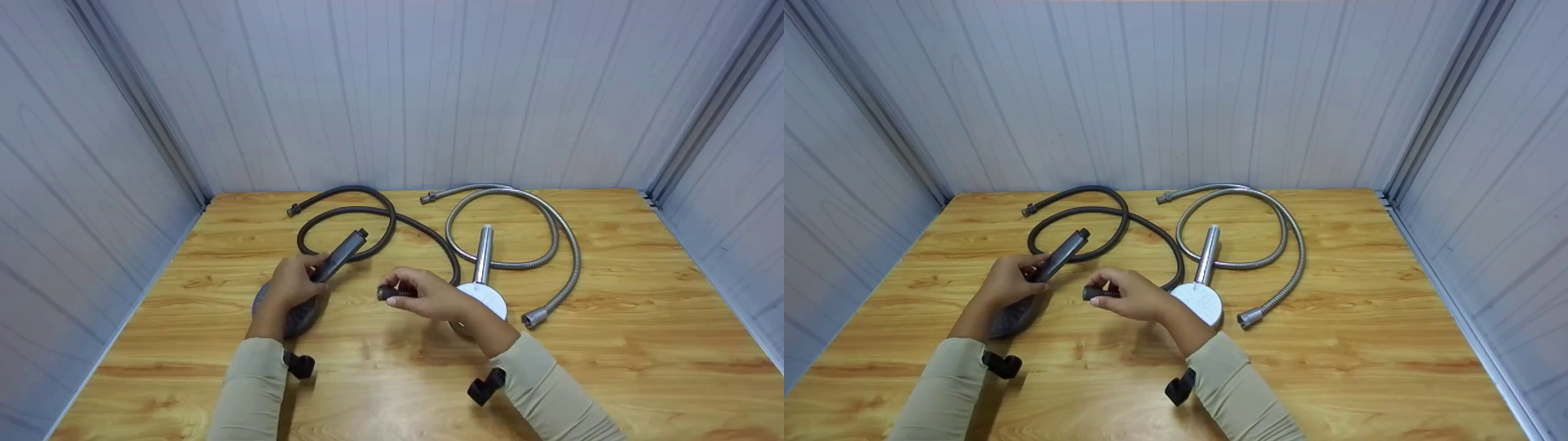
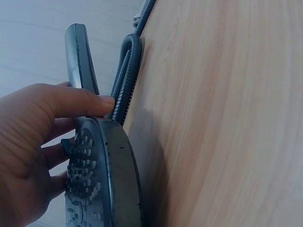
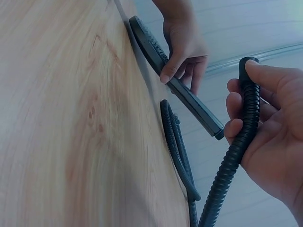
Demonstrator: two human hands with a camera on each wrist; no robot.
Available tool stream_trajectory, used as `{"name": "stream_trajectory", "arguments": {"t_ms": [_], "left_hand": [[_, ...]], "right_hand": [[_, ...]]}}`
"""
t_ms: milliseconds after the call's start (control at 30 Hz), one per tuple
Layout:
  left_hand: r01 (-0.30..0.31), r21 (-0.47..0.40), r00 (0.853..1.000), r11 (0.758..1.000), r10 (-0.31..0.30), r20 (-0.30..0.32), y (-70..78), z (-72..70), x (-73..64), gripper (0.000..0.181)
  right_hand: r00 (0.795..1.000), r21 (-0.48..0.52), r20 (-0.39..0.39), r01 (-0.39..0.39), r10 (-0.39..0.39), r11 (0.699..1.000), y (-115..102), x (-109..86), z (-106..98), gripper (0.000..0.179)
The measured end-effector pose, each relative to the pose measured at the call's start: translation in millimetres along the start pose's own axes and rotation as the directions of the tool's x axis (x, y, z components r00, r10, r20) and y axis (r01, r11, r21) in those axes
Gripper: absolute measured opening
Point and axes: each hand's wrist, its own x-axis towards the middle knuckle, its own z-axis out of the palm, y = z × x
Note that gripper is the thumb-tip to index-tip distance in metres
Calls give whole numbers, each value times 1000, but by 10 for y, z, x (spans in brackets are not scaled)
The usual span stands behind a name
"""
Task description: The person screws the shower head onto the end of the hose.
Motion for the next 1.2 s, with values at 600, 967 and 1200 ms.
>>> {"name": "stream_trajectory", "arguments": {"t_ms": [600, 967, 1200], "left_hand": [[-57, 5, 998, 998, 57, -24, 71, -42, -63, 59], [-127, 22, 991, 992, 128, -30, 92, -58, -76, 58], [-145, 40, 989, 989, 147, -29, 105, -75, -84, 58]], "right_hand": [[993, 44, -114, 2, 3, 999, 250, 35, -82, 29], [989, 46, -144, -21, 28, 999, 248, 72, -133, 29], [987, 29, -152, -55, 59, 998, 98, 53, -162, 29]]}}
